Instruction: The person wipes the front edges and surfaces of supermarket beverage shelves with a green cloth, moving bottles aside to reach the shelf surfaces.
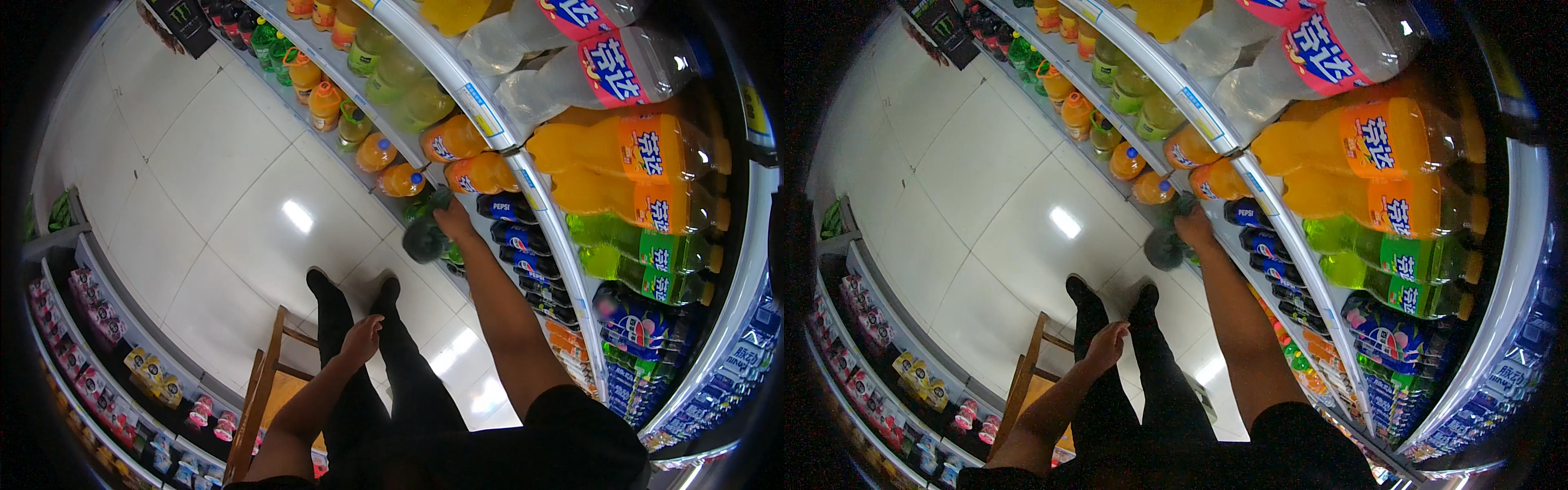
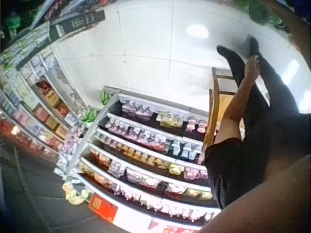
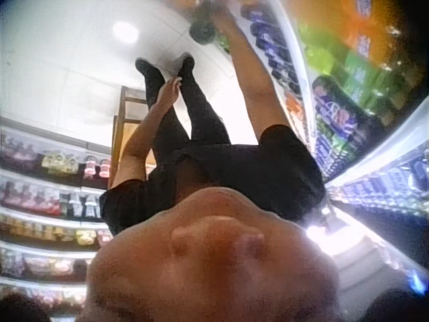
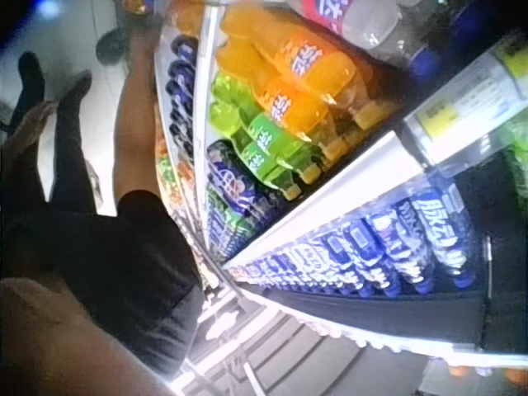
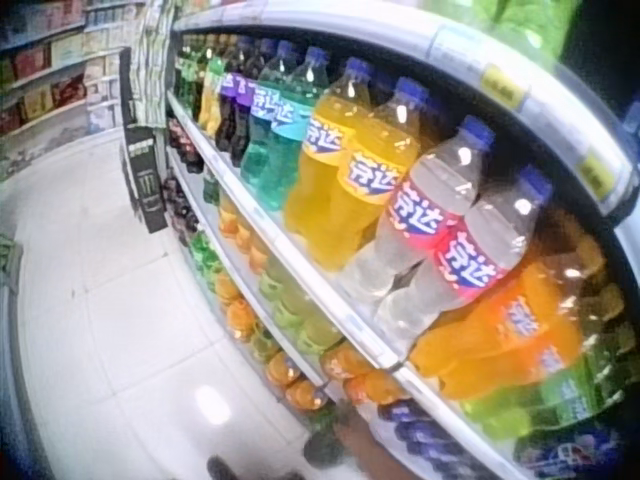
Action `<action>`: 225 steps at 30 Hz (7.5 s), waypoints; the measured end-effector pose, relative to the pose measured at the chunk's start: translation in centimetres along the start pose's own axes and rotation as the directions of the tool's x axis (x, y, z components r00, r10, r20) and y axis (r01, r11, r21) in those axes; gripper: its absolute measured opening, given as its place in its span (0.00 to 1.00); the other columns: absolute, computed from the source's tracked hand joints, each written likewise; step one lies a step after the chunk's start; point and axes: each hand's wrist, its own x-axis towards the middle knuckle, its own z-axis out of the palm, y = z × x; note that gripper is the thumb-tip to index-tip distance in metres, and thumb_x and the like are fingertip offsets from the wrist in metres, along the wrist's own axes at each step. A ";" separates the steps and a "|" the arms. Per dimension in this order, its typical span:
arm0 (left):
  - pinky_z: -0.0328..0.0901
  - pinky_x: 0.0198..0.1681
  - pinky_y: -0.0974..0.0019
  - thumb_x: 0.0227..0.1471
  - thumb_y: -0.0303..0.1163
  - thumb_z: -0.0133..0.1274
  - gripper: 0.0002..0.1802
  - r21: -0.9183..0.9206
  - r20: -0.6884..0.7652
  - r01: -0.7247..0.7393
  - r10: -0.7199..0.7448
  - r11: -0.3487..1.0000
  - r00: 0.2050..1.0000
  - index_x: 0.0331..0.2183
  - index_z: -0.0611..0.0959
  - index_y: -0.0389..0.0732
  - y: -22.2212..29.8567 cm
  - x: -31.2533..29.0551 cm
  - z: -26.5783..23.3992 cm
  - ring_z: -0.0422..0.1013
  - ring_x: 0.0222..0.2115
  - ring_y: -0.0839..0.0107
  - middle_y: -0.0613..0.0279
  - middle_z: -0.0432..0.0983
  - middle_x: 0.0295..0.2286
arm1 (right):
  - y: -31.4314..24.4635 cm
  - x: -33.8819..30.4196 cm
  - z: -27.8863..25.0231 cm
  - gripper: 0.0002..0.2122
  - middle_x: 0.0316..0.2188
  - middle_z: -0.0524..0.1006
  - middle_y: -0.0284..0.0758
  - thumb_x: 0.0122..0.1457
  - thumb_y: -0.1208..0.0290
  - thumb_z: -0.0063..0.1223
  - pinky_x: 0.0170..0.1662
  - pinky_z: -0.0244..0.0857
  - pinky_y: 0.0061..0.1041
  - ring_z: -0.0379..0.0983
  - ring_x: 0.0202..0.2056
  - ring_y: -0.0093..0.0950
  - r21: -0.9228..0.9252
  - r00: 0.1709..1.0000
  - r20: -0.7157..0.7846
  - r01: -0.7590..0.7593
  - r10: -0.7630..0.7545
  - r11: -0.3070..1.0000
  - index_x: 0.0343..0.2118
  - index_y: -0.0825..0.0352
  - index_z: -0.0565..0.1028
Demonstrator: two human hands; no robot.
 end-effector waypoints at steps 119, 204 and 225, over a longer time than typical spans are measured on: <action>0.58 0.47 0.54 0.52 0.33 0.45 0.26 0.261 -0.162 -0.022 0.066 0.965 0.985 0.45 0.63 0.21 4.9 47.9 -21.3 0.69 0.36 0.46 0.43 0.71 0.37 | -17.7 12.6 8.4 0.28 0.43 0.70 0.54 0.48 0.69 0.50 0.49 0.61 0.37 0.67 0.46 0.49 0.118 0.995 -0.067 0.086 -0.078 0.989 0.54 0.71 0.58; 0.65 0.25 0.72 0.50 0.24 0.47 0.16 -0.578 -0.055 0.421 -0.548 0.699 0.835 0.43 0.68 0.34 -7.5 16.2 -51.4 0.68 0.25 0.75 0.59 0.70 0.28 | -42.4 23.6 12.4 0.24 0.46 0.62 0.60 0.49 0.65 0.49 0.47 0.62 0.48 0.66 0.44 0.57 -0.461 0.989 -0.082 0.069 -0.120 0.885 0.47 0.71 0.60; 0.63 0.24 0.73 0.50 0.23 0.45 0.14 -0.658 -0.041 0.332 -0.472 0.676 0.881 0.42 0.68 0.36 -10.6 17.7 -60.0 0.66 0.24 0.76 0.62 0.69 0.26 | -43.6 19.6 12.6 0.29 0.51 0.61 0.51 0.48 0.73 0.49 0.53 0.54 0.44 0.59 0.52 0.50 -0.328 0.959 -0.282 -0.126 0.030 0.936 0.55 0.68 0.57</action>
